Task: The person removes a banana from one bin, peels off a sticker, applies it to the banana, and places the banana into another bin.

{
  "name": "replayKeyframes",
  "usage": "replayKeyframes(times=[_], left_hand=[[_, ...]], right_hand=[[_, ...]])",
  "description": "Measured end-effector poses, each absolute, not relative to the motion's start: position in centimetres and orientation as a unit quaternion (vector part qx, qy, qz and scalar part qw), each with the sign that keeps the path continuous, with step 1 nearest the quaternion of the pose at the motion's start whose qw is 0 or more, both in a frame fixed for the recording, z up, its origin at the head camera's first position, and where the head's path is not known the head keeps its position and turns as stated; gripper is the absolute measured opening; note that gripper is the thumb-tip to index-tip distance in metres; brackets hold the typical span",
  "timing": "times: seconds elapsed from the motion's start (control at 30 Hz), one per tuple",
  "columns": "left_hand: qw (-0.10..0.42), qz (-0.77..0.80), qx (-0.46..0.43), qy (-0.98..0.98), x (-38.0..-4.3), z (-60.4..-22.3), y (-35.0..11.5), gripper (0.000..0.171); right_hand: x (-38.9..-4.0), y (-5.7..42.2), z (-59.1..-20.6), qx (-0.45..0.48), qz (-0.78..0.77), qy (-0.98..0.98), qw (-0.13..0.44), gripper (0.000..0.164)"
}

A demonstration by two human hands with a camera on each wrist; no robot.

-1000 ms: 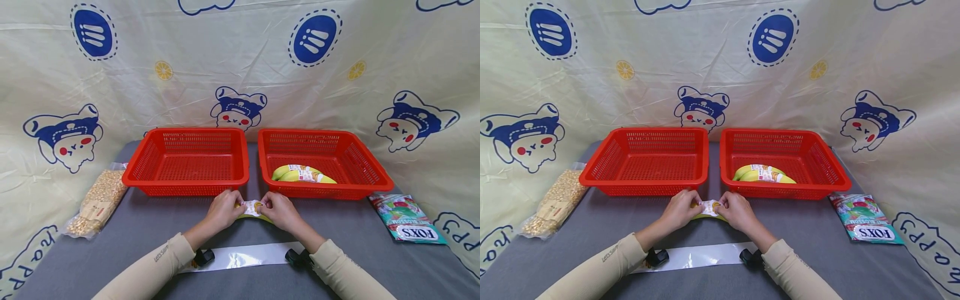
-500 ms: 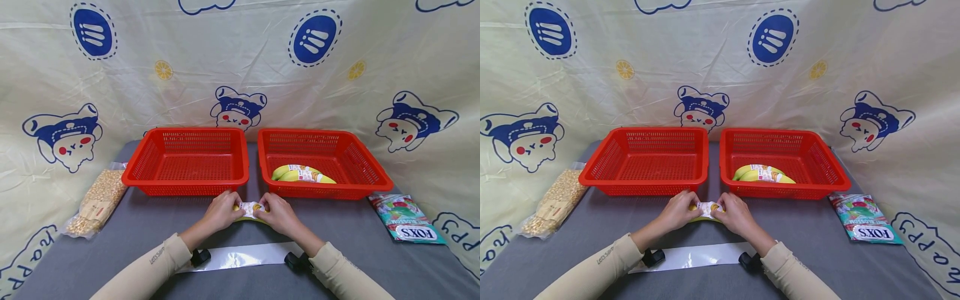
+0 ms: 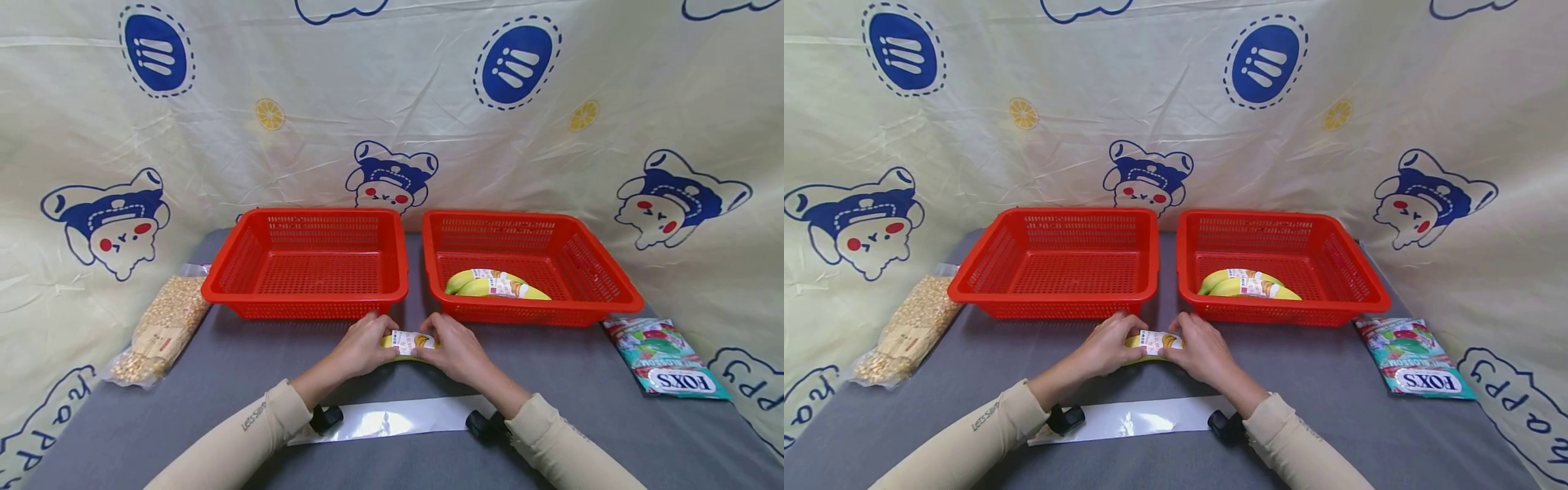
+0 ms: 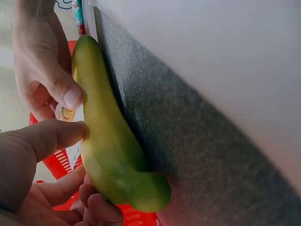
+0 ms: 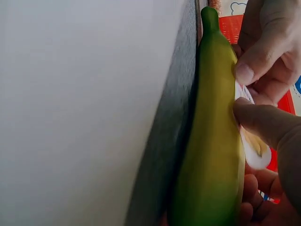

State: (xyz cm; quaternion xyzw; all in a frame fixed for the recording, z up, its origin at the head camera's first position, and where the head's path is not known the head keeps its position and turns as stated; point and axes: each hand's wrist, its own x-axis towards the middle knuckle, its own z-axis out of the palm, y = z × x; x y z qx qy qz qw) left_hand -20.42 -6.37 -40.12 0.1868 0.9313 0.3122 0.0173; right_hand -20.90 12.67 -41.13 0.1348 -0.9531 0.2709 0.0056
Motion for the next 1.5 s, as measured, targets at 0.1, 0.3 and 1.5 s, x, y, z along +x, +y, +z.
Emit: replayKeyframes(times=[0.1, 0.3, 1.5], left_hand=[[0.021, 0.303, 0.185, 0.935, -20.4, -40.1, -6.3, 0.032], [0.009, 0.256, 0.178, 0.95, -20.4, -40.2, -5.7, 0.037], [0.021, 0.295, 0.2, 0.934, -20.3, -40.6, -6.4, 0.037]], right_hand=[[-20.9, 13.4, -41.1, 0.133, 0.287, -0.949, -0.013, 0.039], [-21.0, 13.9, -41.2, 0.142, 0.304, -0.941, -0.041, 0.04], [-21.4, 13.0, -41.5, 0.141, 0.259, -0.955, -0.023, 0.034]])
